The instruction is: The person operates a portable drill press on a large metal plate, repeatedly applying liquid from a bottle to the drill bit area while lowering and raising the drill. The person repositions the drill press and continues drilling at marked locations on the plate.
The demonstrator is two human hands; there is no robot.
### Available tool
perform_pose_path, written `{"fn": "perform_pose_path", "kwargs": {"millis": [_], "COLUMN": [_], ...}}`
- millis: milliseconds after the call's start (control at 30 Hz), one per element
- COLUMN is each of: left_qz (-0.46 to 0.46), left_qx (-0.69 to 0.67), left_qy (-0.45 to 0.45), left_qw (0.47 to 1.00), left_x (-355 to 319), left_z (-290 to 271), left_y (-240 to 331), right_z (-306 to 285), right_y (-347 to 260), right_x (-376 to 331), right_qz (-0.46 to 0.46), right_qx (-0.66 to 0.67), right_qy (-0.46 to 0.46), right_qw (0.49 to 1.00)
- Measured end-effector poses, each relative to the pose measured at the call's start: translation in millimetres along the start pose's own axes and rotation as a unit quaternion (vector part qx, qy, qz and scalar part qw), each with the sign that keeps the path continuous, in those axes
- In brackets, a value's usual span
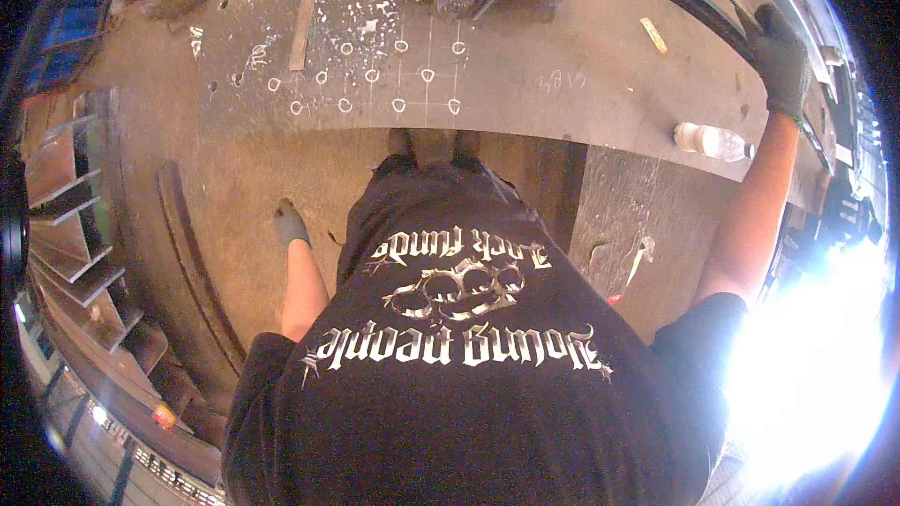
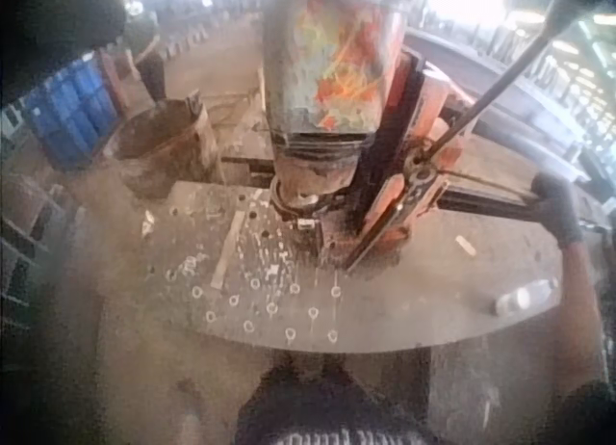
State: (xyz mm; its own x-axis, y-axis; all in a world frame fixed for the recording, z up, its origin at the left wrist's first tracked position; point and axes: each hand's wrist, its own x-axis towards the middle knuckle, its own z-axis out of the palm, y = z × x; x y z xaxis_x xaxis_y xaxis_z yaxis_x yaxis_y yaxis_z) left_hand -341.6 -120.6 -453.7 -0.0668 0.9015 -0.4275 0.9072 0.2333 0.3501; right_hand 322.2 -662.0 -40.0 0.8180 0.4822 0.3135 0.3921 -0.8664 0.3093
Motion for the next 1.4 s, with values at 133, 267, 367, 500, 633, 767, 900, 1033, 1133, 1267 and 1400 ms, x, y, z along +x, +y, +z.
{"fn": "perform_pose_path", "kwargs": {"millis": [133,267,367,500,633,767,900,1033,1133,1267,1400], "left_qz": [0.04,0.195,0.387,0.592,0.659,0.729,0.623,0.461,0.315,0.349,0.321], "left_qx": [-0.016,-0.052,-0.109,-0.057,0.071,0.187,0.193,-0.041,-0.369,-0.563,-0.65], "left_qy": [0.084,0.17,0.2,0.105,-0.062,0.146,0.108,0.053,-0.149,-0.242,-0.26], "left_qw": [0.996,0.965,0.894,0.797,0.746,0.642,0.751,0.885,0.862,0.709,0.638], "left_x": [7,-7,0,-69,-107,-71,-63,-88,-121,-184,-241], "left_z": [-34,-69,-61,-22,42,132,150,101,18,-90,-135], "left_y": [22,92,152,271,357,391,410,407,400,413,442], "right_z": [10,104,222,143,45,25,45,43,56,114,141], "right_y": [-42,-98,-218,-447,-492,-486,-484,-453,-420,-364,-303], "right_x": [-12,-46,-97,-117,-93,-88,-93,-92,-90,-98,-93], "right_qz": [0.029,0.147,0.247,0.265,0.247,0.23,0.198,0.166,0.259,0.22,0.176], "right_qx": [0.056,0.121,0.237,0.782,0.915,0.915,0.901,0.807,0.796,0.77,0.717], "right_qy": [0.027,0.104,0.009,-0.158,-0.232,-0.235,-0.255,-0.285,-0.327,-0.308,-0.292], "right_qw": [0.998,0.976,0.94,0.541,0.221,0.234,0.291,0.49,0.438,0.513,0.608]}}
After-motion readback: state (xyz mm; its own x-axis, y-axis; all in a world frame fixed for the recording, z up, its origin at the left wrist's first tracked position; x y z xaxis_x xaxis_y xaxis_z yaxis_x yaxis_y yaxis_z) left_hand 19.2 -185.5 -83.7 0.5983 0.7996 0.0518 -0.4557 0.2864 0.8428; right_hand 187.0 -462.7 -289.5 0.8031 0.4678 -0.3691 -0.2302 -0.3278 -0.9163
